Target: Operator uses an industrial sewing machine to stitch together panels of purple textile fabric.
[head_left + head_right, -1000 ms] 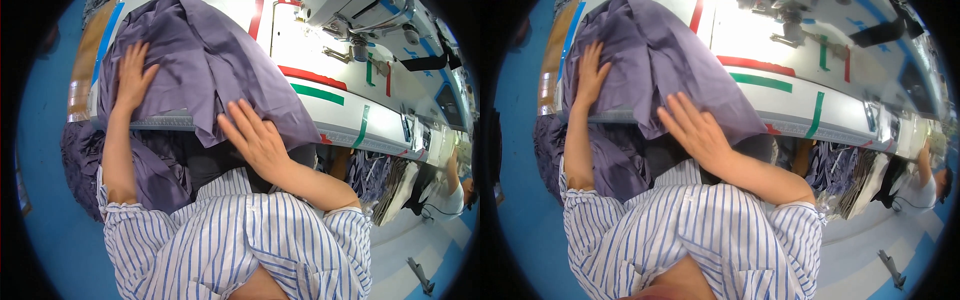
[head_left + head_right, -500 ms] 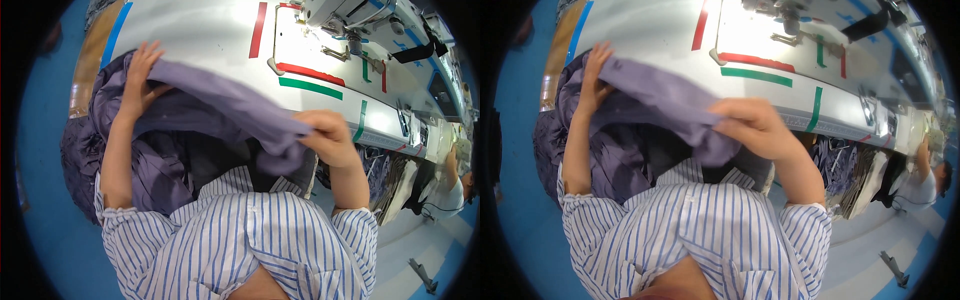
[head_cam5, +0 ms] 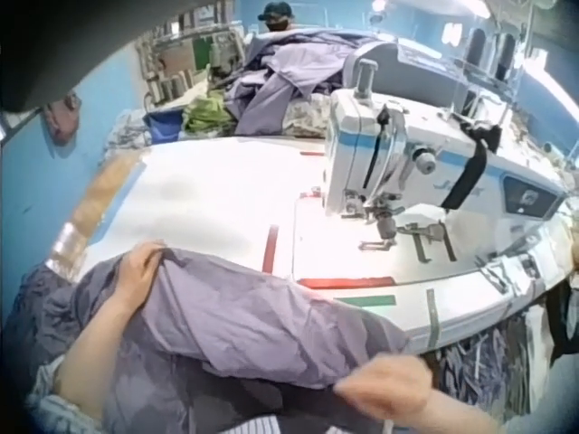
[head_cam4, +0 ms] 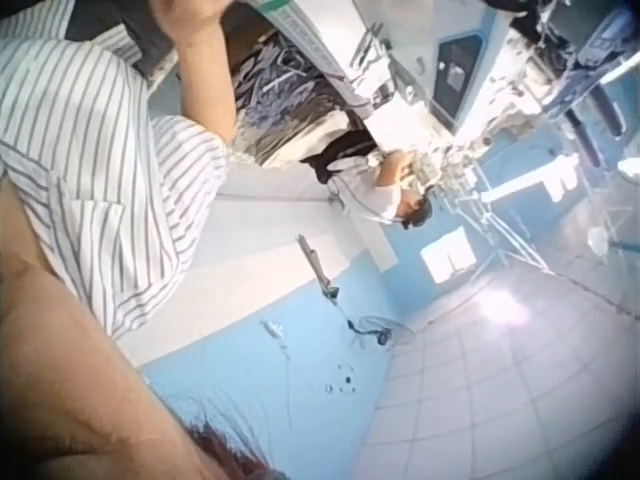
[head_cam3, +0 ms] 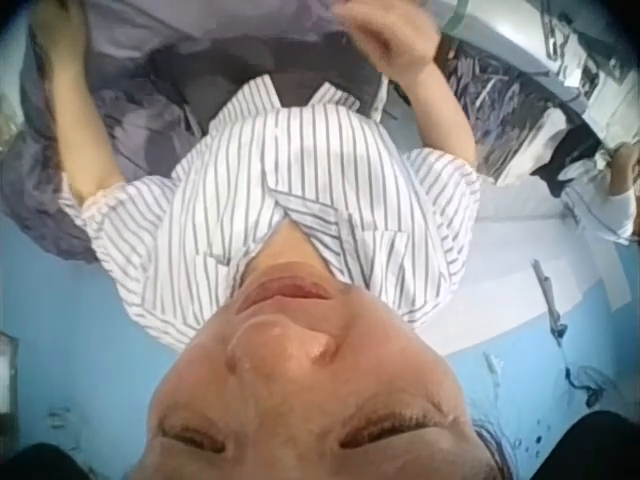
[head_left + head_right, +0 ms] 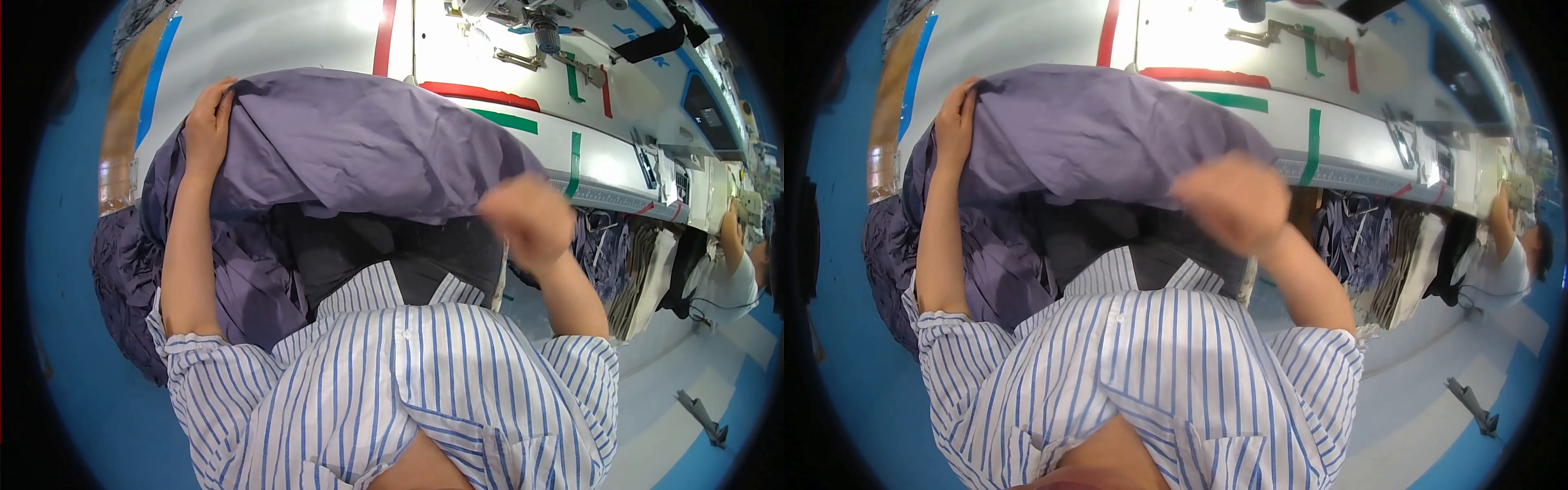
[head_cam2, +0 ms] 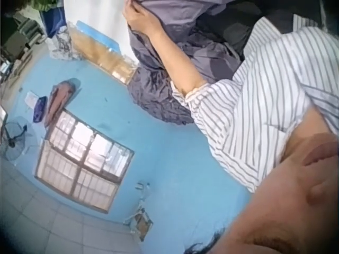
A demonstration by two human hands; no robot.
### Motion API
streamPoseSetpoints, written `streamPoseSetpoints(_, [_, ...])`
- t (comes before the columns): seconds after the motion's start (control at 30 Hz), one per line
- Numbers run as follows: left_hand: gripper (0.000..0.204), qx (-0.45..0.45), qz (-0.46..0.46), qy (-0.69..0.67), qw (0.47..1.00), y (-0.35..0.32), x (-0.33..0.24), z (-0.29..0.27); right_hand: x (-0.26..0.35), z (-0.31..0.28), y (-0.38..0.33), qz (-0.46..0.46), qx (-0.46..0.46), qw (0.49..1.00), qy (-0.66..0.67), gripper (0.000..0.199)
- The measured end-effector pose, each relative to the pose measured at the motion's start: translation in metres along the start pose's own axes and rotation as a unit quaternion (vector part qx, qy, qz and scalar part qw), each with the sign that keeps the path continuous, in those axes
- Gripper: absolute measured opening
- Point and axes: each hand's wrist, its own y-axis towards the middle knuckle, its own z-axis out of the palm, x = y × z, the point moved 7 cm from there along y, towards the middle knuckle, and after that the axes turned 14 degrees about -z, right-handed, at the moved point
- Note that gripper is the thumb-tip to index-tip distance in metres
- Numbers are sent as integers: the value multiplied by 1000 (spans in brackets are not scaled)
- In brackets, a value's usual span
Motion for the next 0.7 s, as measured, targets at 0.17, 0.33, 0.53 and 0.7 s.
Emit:
streamPoseSetpoints(0.17, [18,11,-18,3,1000,1,-5,1,44,93,-86,85,241,952,171,36])
streamPoseSetpoints(0.33, [18,12,-20,9,1000,2,6,8,-12,144,-167,561,-72,713,414,78])
streamPoseSetpoints(0.53, [33,-85,149,-8,985,-34,-81,-32,20,127,-76,373,91,858,341,52])
streamPoseSetpoints(0.7, [100,136,234,-257,928,-148,-216,-31,23,79,-42,494,-254,490,672,41])
